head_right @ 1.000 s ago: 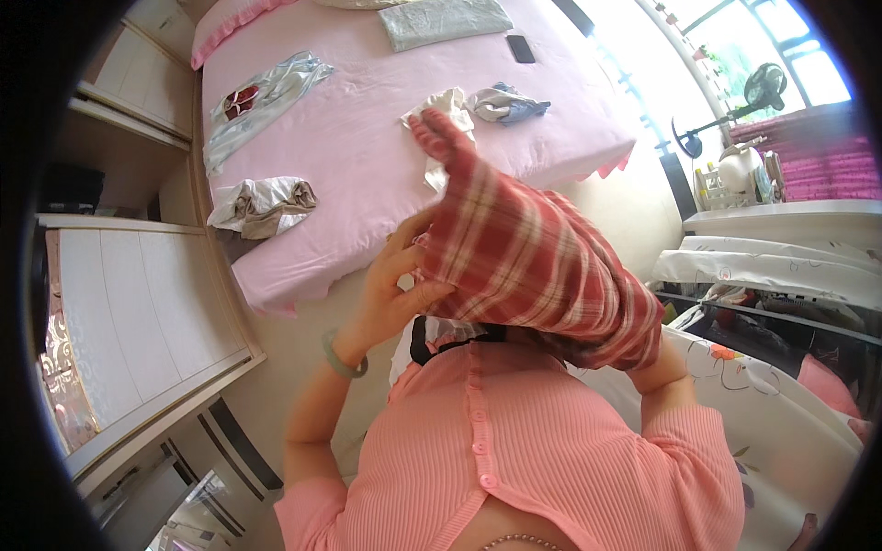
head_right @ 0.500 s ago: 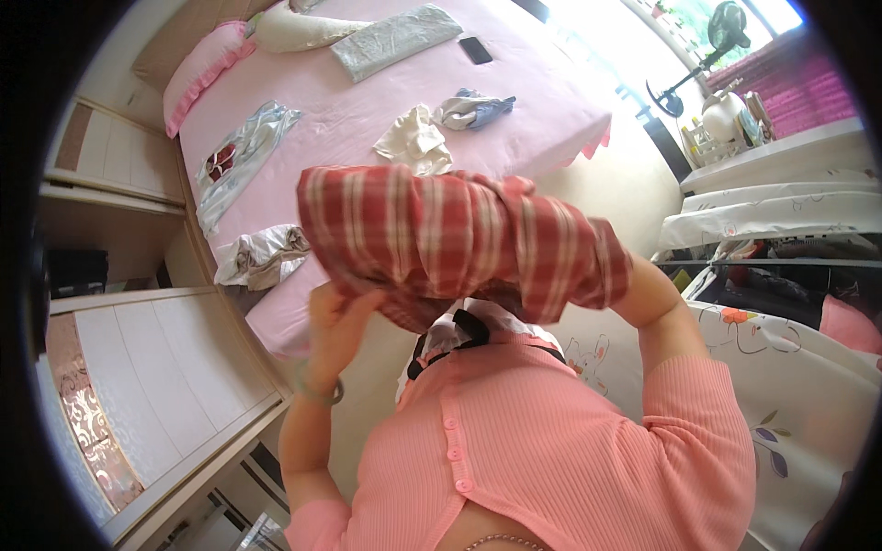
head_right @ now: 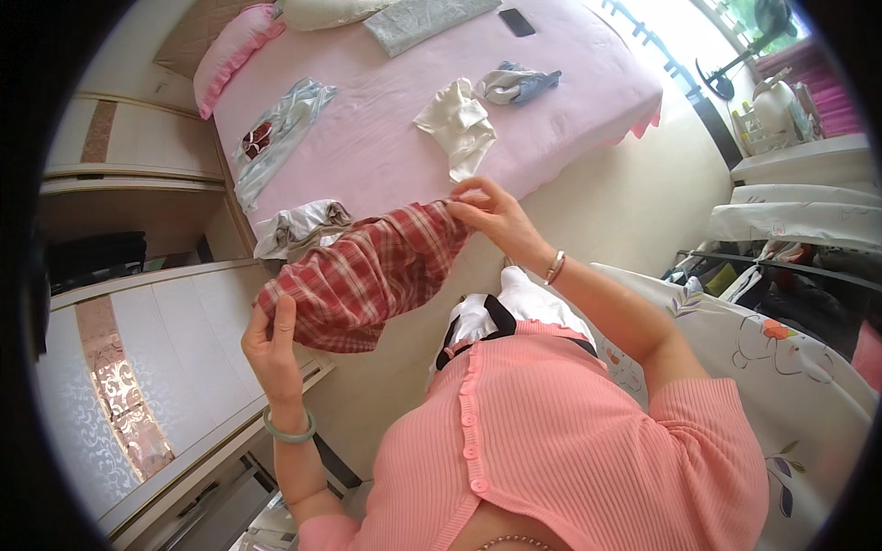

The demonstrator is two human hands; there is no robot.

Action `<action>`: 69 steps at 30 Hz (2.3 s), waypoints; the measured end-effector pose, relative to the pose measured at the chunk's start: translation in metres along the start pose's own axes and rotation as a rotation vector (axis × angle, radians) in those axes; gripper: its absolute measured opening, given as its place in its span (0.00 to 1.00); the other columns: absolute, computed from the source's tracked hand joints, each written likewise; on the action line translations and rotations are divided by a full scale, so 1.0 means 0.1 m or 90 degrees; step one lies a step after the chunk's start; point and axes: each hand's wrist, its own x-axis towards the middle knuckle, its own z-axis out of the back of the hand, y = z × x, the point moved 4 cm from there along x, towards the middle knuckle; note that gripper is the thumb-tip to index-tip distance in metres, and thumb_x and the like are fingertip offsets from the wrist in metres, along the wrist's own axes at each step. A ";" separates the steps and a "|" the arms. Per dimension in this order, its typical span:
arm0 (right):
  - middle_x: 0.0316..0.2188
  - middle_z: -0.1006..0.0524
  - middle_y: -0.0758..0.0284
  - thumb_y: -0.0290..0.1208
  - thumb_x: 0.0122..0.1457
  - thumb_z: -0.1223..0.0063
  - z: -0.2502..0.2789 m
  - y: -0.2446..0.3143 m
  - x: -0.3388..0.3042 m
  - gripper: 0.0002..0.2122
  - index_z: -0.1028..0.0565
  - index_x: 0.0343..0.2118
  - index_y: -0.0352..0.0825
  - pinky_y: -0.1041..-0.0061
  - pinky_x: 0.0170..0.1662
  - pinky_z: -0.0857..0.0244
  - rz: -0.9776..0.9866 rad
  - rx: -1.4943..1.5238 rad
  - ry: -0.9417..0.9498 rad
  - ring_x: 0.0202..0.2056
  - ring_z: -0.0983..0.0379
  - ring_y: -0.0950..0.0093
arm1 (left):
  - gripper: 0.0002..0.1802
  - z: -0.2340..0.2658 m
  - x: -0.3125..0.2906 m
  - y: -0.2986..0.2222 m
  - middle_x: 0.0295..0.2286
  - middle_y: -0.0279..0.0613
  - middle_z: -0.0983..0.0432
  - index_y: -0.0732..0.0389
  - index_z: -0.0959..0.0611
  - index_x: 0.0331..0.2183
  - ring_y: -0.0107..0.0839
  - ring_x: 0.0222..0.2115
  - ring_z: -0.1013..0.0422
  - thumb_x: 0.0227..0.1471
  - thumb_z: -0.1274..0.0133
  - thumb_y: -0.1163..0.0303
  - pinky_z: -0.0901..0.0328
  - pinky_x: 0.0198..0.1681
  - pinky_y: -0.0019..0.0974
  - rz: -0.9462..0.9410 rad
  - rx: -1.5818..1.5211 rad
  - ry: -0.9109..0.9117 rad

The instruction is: The person folds a red plaid pair of pants, a white pair of pants, and a blue pair of pants on a bed. Each item is smoothed, folded into a compact rectangle, and placed into a storage drawer.

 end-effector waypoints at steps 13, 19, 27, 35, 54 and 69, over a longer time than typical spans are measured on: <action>0.22 0.23 0.66 0.30 0.57 0.43 -0.65 0.35 0.18 0.07 0.21 0.29 0.31 0.78 0.27 0.36 0.341 -0.526 0.017 0.20 0.32 0.76 | 0.10 0.35 -0.20 -0.01 0.31 0.29 0.24 0.65 0.18 0.37 0.16 0.31 0.33 0.60 0.47 0.68 0.39 0.38 0.21 -0.010 0.072 -0.076; 0.25 0.24 0.72 0.30 0.59 0.48 -0.15 0.43 0.25 0.10 0.21 0.32 0.27 0.83 0.32 0.37 -0.029 0.036 -0.073 0.27 0.30 0.84 | 0.15 0.65 -0.17 0.16 0.36 0.35 0.22 0.65 0.21 0.42 0.22 0.36 0.27 0.62 0.52 0.63 0.32 0.41 0.27 0.065 -0.209 -0.161; 0.31 0.21 0.68 0.34 0.62 0.48 0.04 0.73 0.17 0.13 0.24 0.39 0.27 0.81 0.37 0.31 -0.032 0.204 -0.076 0.32 0.25 0.81 | 0.15 0.51 0.04 0.52 0.38 0.34 0.22 0.62 0.21 0.43 0.23 0.38 0.27 0.62 0.51 0.61 0.33 0.42 0.29 0.179 -0.258 -0.091; 0.41 0.23 0.72 0.38 0.65 0.51 0.02 1.16 0.00 0.14 0.25 0.45 0.33 0.78 0.47 0.33 -0.035 -0.118 0.045 0.40 0.27 0.83 | 0.15 0.36 0.28 0.18 0.38 0.33 0.22 0.61 0.20 0.42 0.22 0.38 0.27 0.61 0.49 0.61 0.33 0.43 0.28 0.099 -0.243 -0.048; 0.32 0.21 0.71 0.35 0.60 0.43 0.38 1.60 0.44 0.13 0.23 0.42 0.31 0.85 0.36 0.29 -0.026 -0.155 -0.022 0.31 0.24 0.84 | 0.16 0.06 0.61 0.51 0.42 0.32 0.23 0.59 0.22 0.46 0.25 0.42 0.28 0.58 0.45 0.64 0.34 0.48 0.31 0.205 -0.365 0.013; 0.37 0.20 0.61 0.40 0.57 0.41 -0.11 1.79 1.99 0.22 0.25 0.47 0.26 0.81 0.41 0.29 0.084 -0.214 0.009 0.36 0.23 0.77 | 0.10 0.32 1.91 0.93 0.38 0.35 0.23 0.59 0.23 0.39 0.26 0.38 0.27 0.57 0.44 0.66 0.32 0.43 0.31 0.210 -0.392 -0.013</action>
